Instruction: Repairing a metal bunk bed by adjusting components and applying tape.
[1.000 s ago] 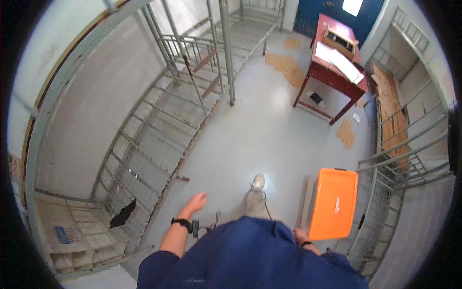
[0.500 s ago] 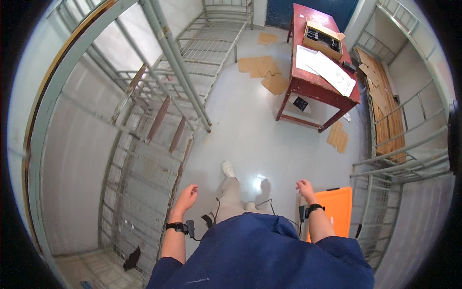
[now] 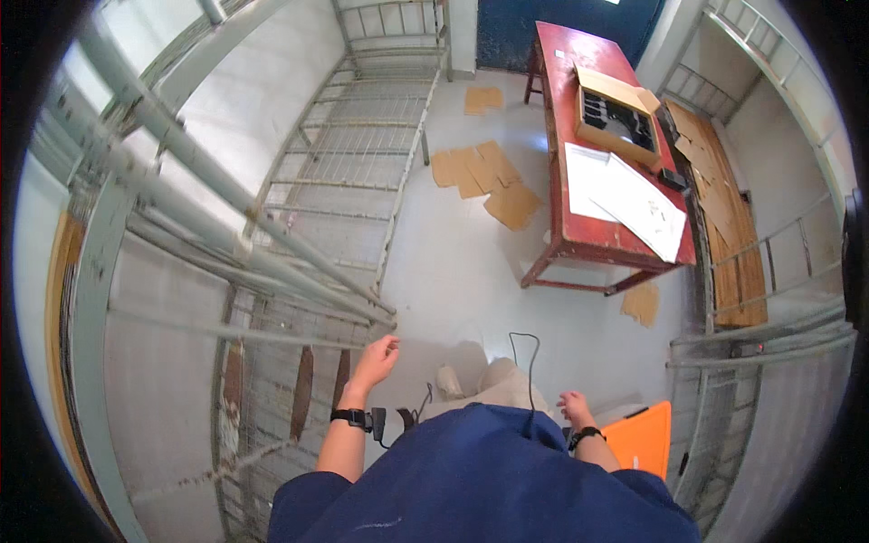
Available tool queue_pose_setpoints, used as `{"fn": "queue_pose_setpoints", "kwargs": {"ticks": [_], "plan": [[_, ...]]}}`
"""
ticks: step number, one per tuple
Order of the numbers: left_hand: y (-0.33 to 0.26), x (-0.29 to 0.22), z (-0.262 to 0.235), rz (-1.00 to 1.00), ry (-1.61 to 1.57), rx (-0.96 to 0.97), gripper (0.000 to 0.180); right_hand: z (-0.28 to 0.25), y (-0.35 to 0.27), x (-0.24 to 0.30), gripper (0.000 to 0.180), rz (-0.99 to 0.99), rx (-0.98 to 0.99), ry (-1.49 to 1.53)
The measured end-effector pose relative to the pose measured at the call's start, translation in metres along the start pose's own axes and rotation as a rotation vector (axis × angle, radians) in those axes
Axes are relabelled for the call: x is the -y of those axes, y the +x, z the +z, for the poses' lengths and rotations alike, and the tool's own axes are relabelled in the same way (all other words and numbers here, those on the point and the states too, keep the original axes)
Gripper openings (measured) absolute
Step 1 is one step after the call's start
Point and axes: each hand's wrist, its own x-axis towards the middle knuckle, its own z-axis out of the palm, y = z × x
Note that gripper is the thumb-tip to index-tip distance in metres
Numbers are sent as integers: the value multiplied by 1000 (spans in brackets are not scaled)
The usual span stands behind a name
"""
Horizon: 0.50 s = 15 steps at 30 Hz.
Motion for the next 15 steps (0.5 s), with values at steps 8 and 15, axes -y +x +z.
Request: {"fn": "queue_pose_setpoints", "kwargs": {"ticks": [8,15], "plan": [[162,-14,-25,-36,-16,-34,29,43,102,181,20,-19,152,52],[197,-32,-89,-100,96,-322,32,148,159,415,17,-383,533,-169]]}}
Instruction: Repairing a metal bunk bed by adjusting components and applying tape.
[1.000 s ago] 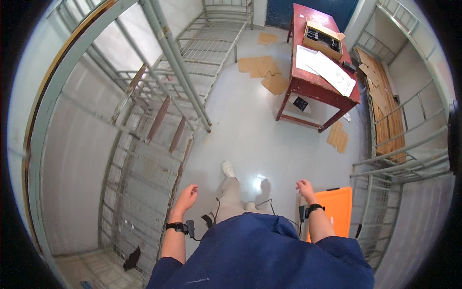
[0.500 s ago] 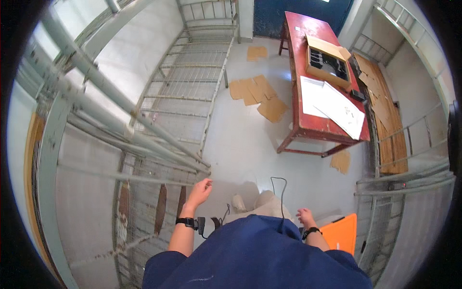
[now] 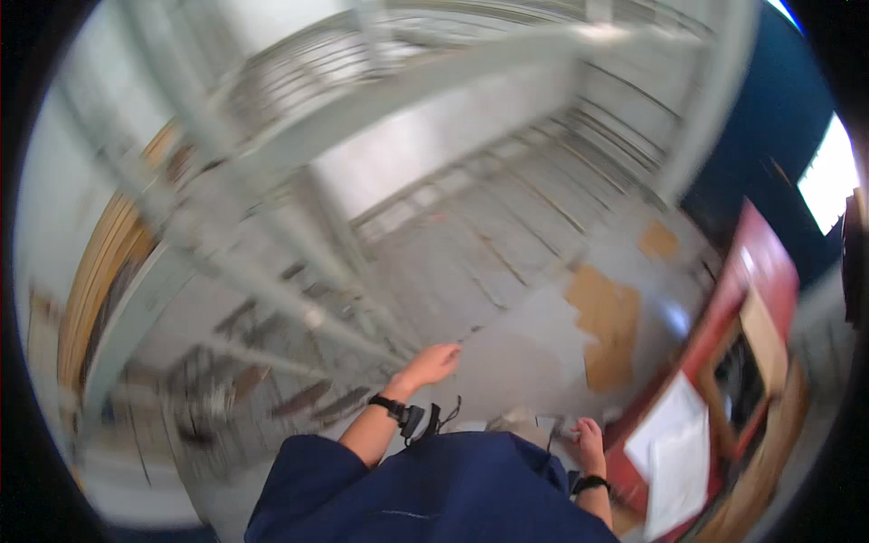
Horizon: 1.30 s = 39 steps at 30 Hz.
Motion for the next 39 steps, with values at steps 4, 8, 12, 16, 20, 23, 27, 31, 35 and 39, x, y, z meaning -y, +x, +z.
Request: {"fn": "queue_pose_setpoints", "kwargs": {"ticks": [4,8,12,16,20,23,27,31,35,39], "plan": [[-25,-48,-29,-192,-70,-211,32,25,75,120,18,-81,301,-289],[-104,-37,-40,-334,-86,-506,29,126,104,202,22,-116,601,-549],[-210,-27,-18,-570,-150,-724,27,225,80,218,24,-205,833,-696],[-329,-19,31,-772,-135,-930,24,325,11,172,24,-229,1090,-737],[-427,-26,71,-882,-247,-1120,24,397,-53,100,22,-283,1317,-831],[-486,-30,72,-969,-262,-1163,25,436,-107,47,20,-216,1352,-867],[-569,-33,104,-1003,-248,-1306,28,500,-189,-13,19,-83,1396,-892],[-615,-25,123,-1128,-376,-1370,29,559,-243,-58,18,-64,1486,-952],[-645,-10,115,-1176,-344,-1378,29,613,-279,-94,19,-7,1514,-1021],[-686,15,95,-1181,-357,-1413,28,673,-312,-126,21,61,1530,-1098]]}}
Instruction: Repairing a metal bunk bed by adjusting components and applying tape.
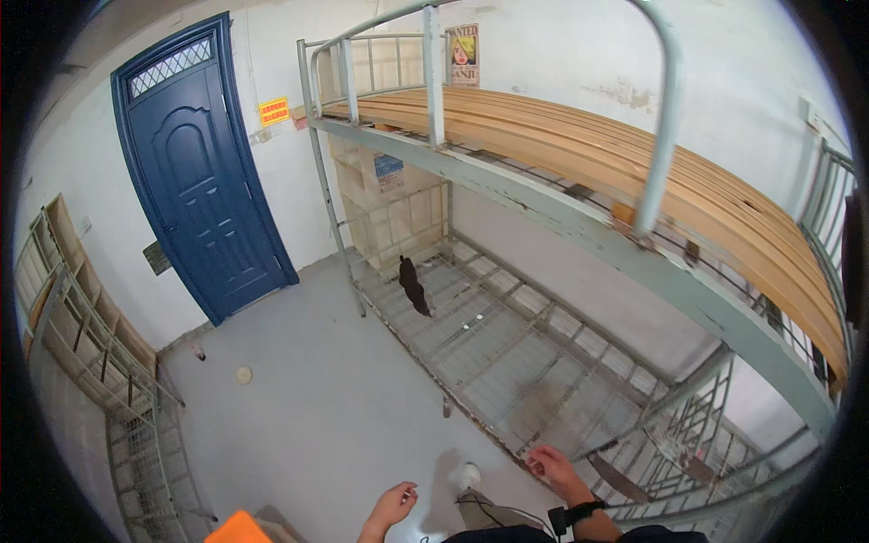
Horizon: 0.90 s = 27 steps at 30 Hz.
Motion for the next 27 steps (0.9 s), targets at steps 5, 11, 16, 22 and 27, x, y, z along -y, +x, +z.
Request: {"fn": "queue_pose_setpoints", "kwargs": {"ticks": [5,11,16,22,27], "plan": [[61,32,-42,-75,-153,-181,26,29,99,70,20,-156,48,-40],[125,27,-103,-76,-17,-324,26,83,196,201,21,-359,177,-63],[183,23,-143,-55,-44,-453,23,127,258,294,20,-449,259,-147],[255,77,-190,-97,-117,-458,24,199,279,395,47,-767,344,-98],[343,118,-251,2,-154,-512,24,266,309,461,84,-937,348,42]]}}
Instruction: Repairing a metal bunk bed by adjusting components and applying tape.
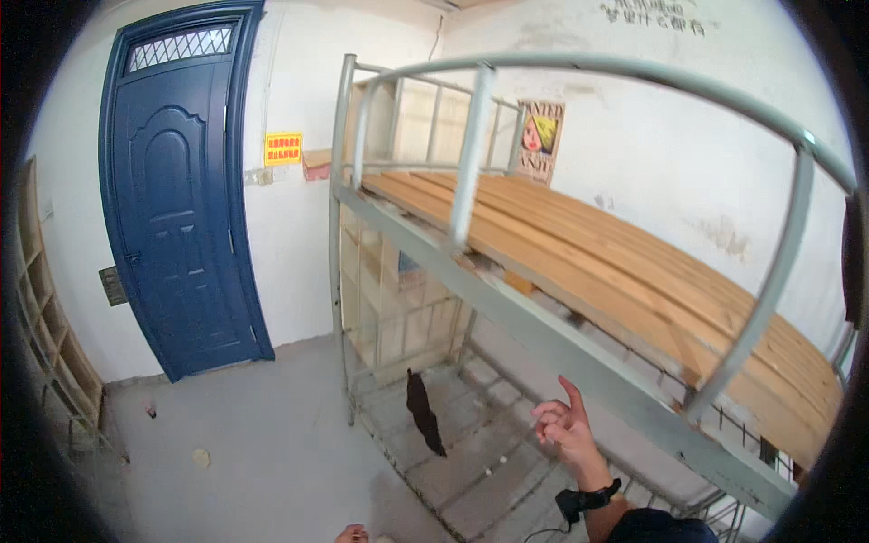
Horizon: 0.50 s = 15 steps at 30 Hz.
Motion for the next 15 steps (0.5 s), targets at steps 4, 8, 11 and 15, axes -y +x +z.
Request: {"fn": "queue_pose_setpoints", "kwargs": {"ticks": [4,8,11,15], "plan": [[85,12,-8,65,-5,8,24,36,52,7,55,-26,-41,32],[140,42,2,74,6,77,24,61,77,8,48,-1,-158,30],[172,98,30,178,79,52,26,56,94,-2,45,-31,-178,11],[174,43,9,43,-41,143,28,64,104,-1,48,-43,-198,-84]]}}
